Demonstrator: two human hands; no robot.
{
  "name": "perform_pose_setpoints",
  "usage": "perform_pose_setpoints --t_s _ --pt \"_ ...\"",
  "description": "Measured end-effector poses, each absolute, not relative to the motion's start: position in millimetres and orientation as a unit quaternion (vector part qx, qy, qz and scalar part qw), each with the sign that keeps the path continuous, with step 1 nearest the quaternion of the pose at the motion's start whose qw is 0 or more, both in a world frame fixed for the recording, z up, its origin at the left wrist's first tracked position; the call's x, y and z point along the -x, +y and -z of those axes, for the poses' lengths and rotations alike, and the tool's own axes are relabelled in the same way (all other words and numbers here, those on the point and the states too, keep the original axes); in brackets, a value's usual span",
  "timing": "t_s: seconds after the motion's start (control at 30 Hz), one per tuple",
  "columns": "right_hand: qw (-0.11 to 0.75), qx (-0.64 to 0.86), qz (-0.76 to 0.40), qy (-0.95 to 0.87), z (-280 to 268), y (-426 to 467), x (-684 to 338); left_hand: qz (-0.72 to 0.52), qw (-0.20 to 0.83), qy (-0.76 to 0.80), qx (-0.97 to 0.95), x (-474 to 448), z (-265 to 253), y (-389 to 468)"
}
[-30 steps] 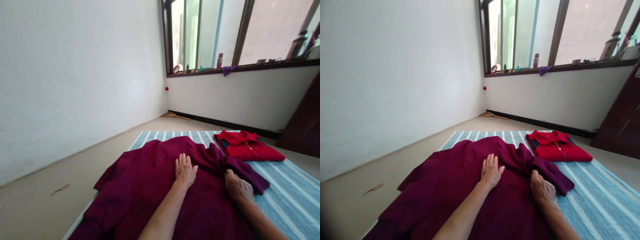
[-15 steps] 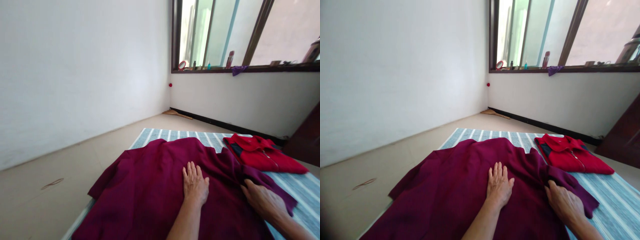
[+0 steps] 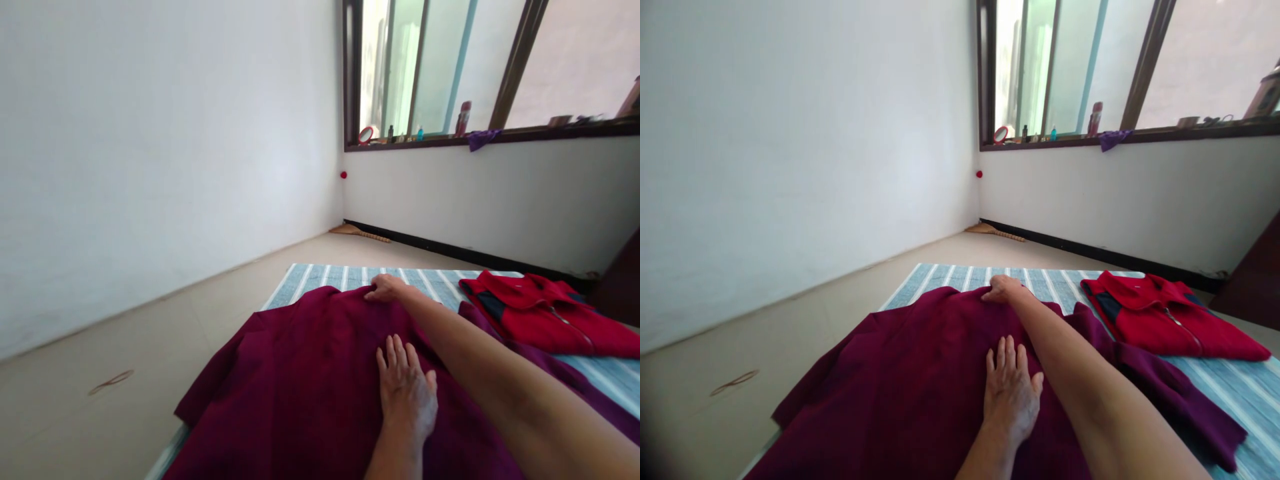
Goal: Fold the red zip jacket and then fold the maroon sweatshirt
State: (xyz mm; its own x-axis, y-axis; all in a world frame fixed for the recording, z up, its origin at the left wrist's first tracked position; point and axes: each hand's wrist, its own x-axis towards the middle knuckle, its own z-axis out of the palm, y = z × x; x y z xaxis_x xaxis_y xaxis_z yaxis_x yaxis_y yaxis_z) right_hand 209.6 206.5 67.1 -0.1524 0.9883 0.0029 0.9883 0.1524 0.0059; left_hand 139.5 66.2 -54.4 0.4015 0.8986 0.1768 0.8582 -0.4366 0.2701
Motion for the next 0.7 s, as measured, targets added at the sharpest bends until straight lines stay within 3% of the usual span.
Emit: perform_pose_setpoints --t_s 0.2,0.3,0.5,0.7 --pt "-0.03 -0.576 -0.024 0.817 -51.7 150.6 -209.1 -0.143 0.091 0.53 -0.831 -140.7 54.2 70.4" --pt "-0.026 -0.491 0.031 0.87 -43.7 114.2 -211.4 -0.153 0.098 0.518 -0.836 -142.5 52.4 71.0" --pt "-0.098 -0.595 0.123 0.789 -38.7 129.6 -212.6 -0.148 0.082 0.543 -0.823 -143.2 47.8 70.3" --pt "0.025 -0.658 0.147 0.738 -45.0 184.0 -200.7 -0.165 0.07 0.544 -0.82 -141.6 49.5 68.2"
